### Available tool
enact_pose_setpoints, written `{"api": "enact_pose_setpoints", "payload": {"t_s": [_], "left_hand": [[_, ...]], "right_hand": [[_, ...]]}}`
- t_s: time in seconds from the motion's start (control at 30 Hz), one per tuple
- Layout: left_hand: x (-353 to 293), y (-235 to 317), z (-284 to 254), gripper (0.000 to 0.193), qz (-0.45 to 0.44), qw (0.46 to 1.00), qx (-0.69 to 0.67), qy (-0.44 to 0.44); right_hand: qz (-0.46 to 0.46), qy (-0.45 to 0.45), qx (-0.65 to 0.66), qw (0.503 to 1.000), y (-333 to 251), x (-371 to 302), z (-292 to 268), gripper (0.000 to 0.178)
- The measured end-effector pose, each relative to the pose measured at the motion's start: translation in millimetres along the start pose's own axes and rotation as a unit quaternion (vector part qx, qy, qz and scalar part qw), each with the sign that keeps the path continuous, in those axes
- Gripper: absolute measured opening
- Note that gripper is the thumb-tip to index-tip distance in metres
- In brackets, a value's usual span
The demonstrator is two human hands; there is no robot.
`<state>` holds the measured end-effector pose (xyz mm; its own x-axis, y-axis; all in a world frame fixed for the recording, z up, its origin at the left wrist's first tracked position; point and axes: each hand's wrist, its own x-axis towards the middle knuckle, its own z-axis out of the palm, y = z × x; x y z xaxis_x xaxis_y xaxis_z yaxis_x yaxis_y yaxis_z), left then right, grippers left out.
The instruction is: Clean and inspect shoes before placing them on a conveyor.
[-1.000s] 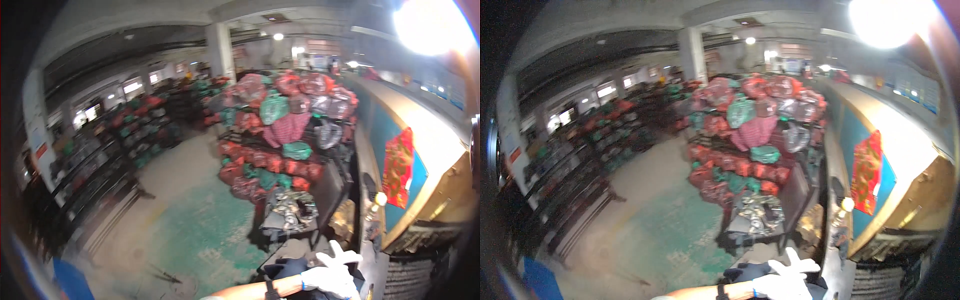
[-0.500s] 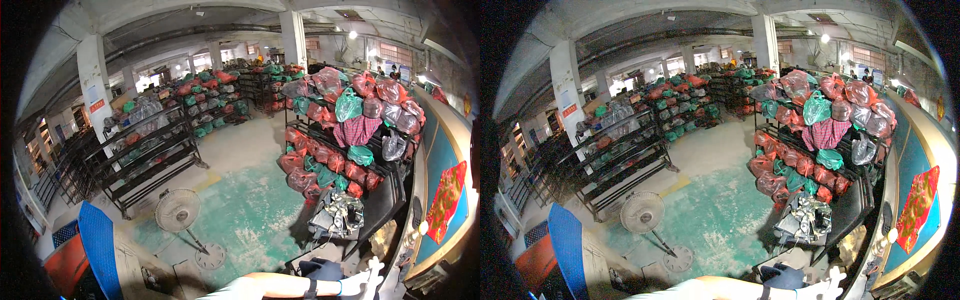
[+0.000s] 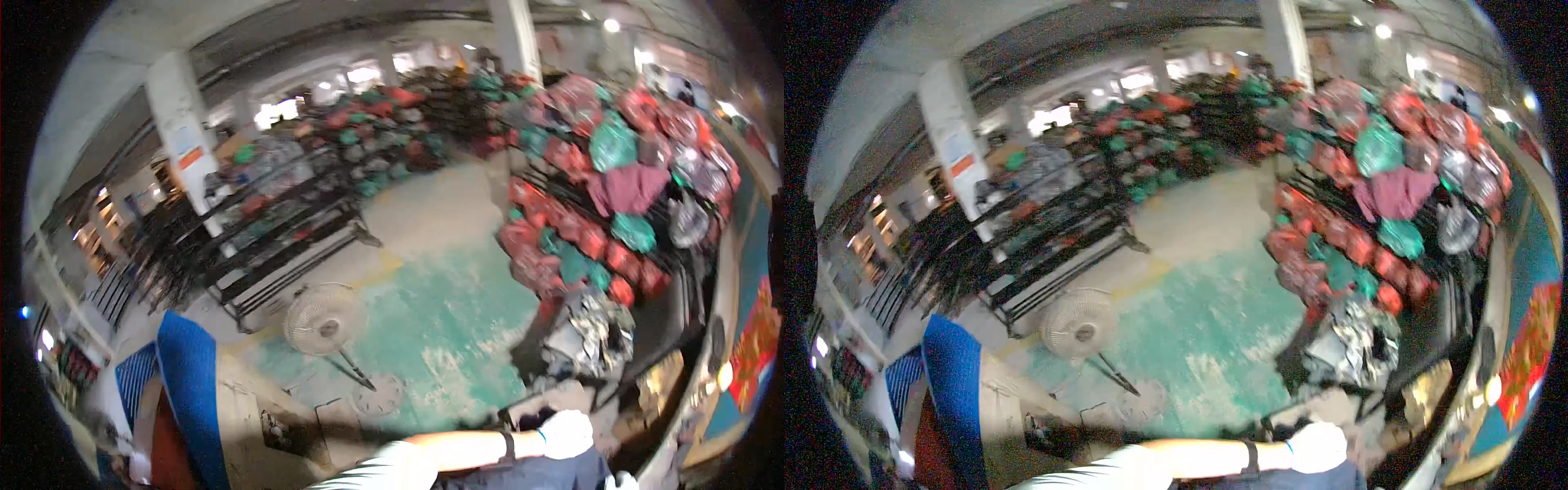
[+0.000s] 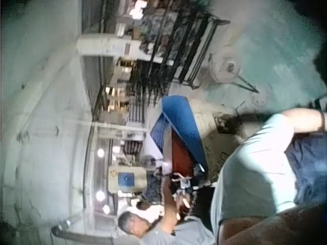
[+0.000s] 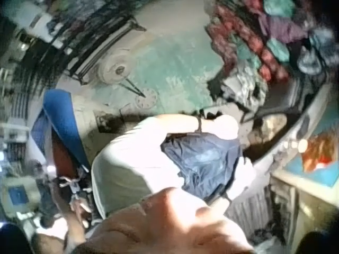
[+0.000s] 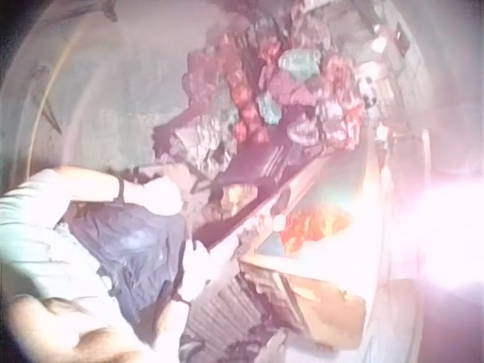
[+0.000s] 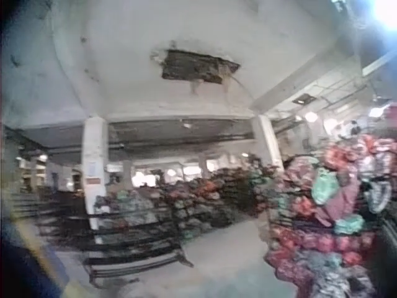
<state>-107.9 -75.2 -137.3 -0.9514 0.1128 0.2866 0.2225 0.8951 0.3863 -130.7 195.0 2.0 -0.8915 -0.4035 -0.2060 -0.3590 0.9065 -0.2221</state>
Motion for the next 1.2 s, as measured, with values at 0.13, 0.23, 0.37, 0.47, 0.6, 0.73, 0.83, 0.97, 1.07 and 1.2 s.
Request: {"api": "enact_pose_setpoints", "payload": {"t_s": [0.13,0.23,0.37,0.47,0.6,0.73,0.83,0.97,1.07,1.2], "left_hand": [[-25.6,-15.2,-66.6,0.022,-0.093,0.985,-0.088,0.117],[-97.5,-30.2,-65.6,0.046,-0.350,0.911,-0.194,0.097],[-308.9,-81.5,0.0,0.057,-0.317,0.912,-0.232,-0.119],[-398.6,-44.5,-1.7,0.064,-0.412,0.833,-0.279,-0.241],[-360.3,-1.4,-39.1,0.071,-0.641,0.516,-0.565,-0.063],[-334.8,-2.8,-65.0,0.081,-0.509,0.831,-0.196,-0.112],[-297.9,-17.6,-92.8,0.077,-0.499,0.846,-0.187,-0.025],[-199.4,-14.6,-188.1,0.067,-0.409,0.873,-0.245,0.105],[-117.7,-34.4,-232.7,0.068,-0.329,0.865,-0.296,0.236],[27.1,-70.2,-279.5,0.075,-0.222,0.856,-0.311,0.349]], "right_hand": [[0.036,0.122,0.082,0.989,30.4,31.3,65.4,0.052],[0.064,0.246,0.186,0.949,46.7,-14.4,71.0,0.069],[0.147,0.233,0.308,0.911,59.1,-118.9,97.8,0.088],[0.263,0.157,0.429,0.850,45.4,-208.8,139.9,0.074],[0.210,0.004,0.359,0.909,22.0,-270.1,143.1,0.104],[0.314,-0.191,0.235,0.900,19.7,-251.9,107.8,0.097],[0.262,-0.193,0.186,0.927,18.9,-255.8,99.6,0.075],[-0.024,-0.089,-0.002,0.996,66.9,-216.1,43.8,0.031],[-0.107,0.166,0.071,0.978,57.9,-144.8,-40.5,0.023],[-0.071,0.296,0.296,0.906,54.5,-34.8,-121.8,0.031]]}}
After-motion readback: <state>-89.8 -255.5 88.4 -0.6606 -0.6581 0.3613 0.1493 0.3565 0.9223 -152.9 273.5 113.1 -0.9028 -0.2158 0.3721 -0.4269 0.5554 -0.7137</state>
